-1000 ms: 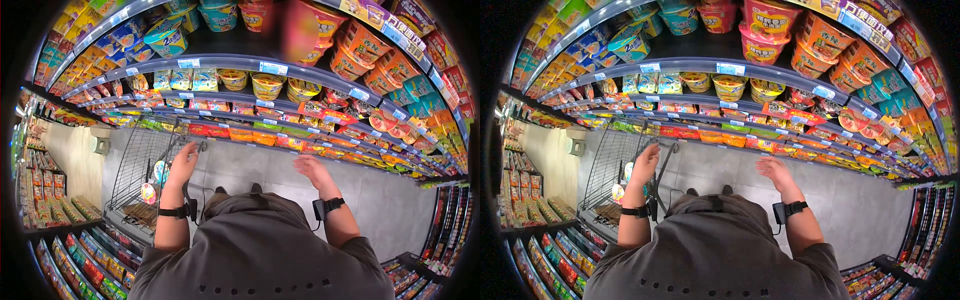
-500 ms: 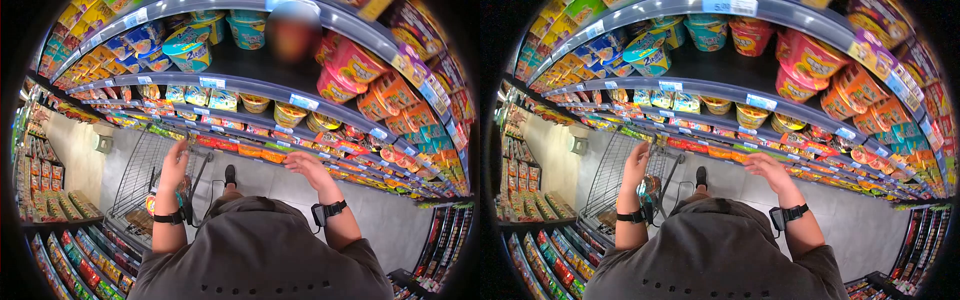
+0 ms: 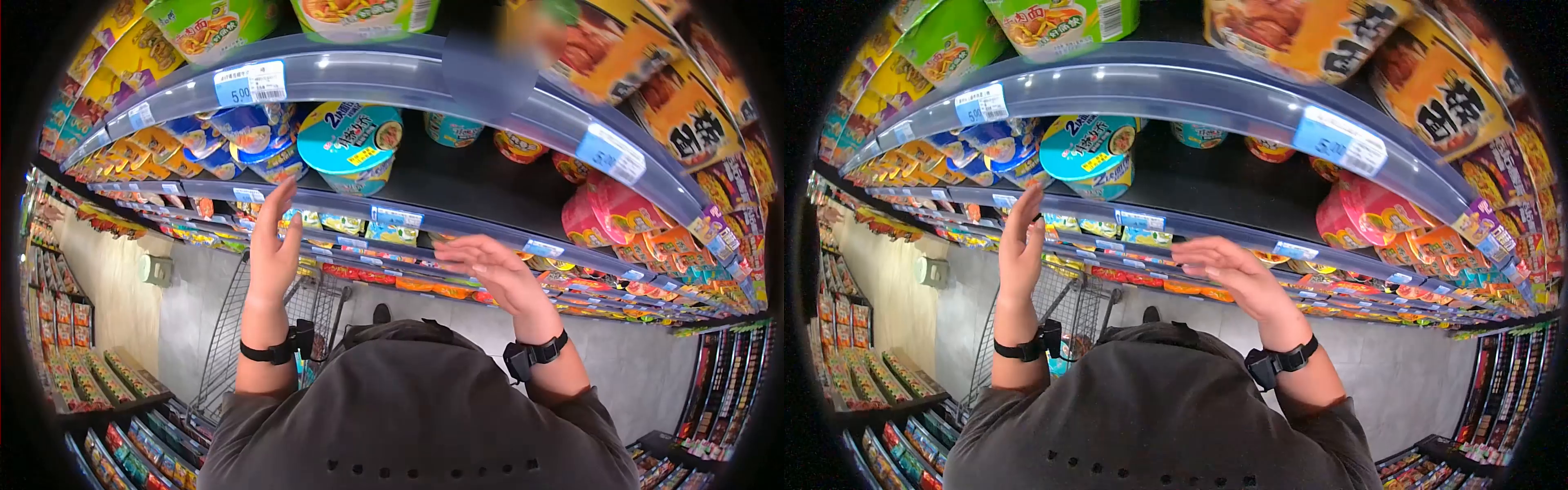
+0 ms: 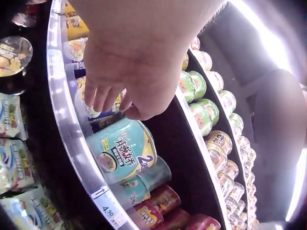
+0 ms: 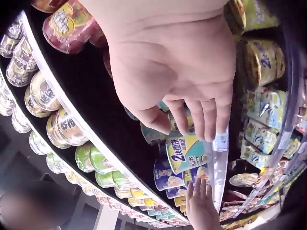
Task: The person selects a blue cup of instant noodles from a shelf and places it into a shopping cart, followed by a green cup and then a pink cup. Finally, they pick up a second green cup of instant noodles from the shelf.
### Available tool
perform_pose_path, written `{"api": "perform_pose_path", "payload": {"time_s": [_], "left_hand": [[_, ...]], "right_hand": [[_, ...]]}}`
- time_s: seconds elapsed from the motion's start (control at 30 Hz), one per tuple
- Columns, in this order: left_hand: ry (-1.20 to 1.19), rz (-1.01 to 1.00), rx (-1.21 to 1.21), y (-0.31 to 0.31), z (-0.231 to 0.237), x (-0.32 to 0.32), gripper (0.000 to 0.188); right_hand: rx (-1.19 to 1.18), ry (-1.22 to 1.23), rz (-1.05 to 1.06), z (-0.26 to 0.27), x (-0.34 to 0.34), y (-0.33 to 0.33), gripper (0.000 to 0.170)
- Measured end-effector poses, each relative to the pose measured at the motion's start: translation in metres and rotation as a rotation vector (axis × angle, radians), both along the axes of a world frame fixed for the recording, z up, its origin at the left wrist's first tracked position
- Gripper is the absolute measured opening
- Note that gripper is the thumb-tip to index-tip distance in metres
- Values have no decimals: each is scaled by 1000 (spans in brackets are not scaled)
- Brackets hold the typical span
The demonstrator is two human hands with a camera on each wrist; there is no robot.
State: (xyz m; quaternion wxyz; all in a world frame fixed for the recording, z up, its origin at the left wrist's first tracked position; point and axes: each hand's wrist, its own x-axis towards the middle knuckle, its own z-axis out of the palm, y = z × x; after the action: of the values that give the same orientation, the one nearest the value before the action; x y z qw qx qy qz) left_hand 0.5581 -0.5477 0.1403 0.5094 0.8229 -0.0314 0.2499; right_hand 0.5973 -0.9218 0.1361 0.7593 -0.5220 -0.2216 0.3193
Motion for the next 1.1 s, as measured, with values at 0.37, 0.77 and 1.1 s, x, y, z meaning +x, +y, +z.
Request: {"api": "perform_pose_path", "payload": {"time_s": [0.37,0.77,1.1], "left_hand": [[71,-220,14,22,2,52,66],[9,-381,17,24,12,55,72],[-64,-367,-98,-6,24,15,75]], "right_hand": [[177,-103,-74,28,44,90,83],[233,-80,-106,25,53,93,88],[313,-36,-75,26,41,54,82]]}}
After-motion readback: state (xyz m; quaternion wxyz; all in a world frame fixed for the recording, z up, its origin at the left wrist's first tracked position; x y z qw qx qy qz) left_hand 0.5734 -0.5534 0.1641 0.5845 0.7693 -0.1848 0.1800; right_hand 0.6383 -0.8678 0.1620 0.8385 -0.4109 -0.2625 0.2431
